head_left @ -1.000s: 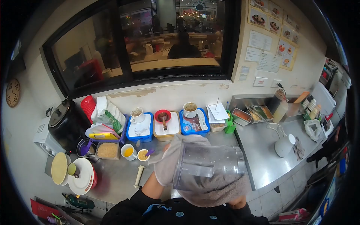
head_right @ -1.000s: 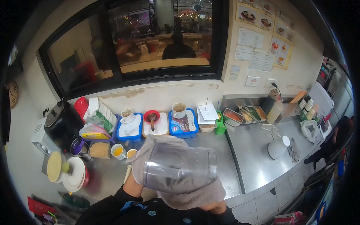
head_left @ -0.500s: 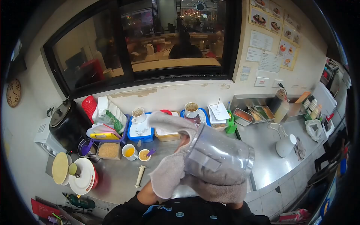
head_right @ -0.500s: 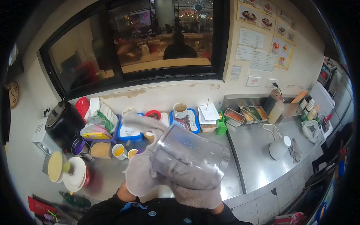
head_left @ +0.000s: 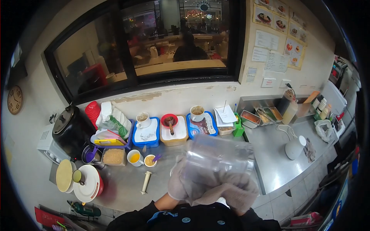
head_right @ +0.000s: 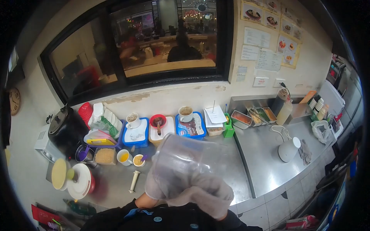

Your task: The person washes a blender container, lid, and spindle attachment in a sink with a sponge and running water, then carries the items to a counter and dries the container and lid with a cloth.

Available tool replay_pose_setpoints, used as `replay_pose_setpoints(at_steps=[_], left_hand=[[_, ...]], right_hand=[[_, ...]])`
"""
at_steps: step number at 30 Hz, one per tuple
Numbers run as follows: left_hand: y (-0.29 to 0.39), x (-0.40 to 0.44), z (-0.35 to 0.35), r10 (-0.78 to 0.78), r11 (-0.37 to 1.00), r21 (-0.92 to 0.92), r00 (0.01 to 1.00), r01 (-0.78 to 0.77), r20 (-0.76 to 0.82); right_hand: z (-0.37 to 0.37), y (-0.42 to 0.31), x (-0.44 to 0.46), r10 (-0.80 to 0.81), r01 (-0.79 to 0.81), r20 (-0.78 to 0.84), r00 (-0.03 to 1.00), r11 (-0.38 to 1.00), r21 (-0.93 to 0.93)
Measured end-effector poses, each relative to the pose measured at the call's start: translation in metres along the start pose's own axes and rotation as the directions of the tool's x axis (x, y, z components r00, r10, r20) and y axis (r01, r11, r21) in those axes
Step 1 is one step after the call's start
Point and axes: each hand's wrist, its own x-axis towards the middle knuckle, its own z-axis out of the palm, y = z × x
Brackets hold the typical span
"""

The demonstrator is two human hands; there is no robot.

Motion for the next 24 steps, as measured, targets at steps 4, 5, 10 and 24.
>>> replay_pose_setpoints(at_steps=[4,5,10,24], left_hand=[[-0.004,-0.008,0.014,-0.111,0.984,-0.152,0.986,0.091,-0.127],[-0.006,-0.009,0.018,-0.131,0.978,-0.179,0.979,0.103,-0.156],[-0.006,-0.009,0.020,-0.159,0.977,-0.167,0.974,0.132,-0.161],[-0.018,0.021,0.018,-0.469,0.076,-0.995,0.883,0.064,0.021]], right_hand=[[0.025,-0.017,0.012,-0.073,0.046,-0.185,0.980,0.988,-0.145],[0.012,-0.040,0.016,0.381,-0.354,0.216,0.899,0.923,-0.155],[-0.007,0.002,0.018,0.192,0.158,0.479,0.856,0.786,-0.598],[-0.008,0.021,0.042,-0.088,0.439,0.652,0.753,0.806,-0.397]])
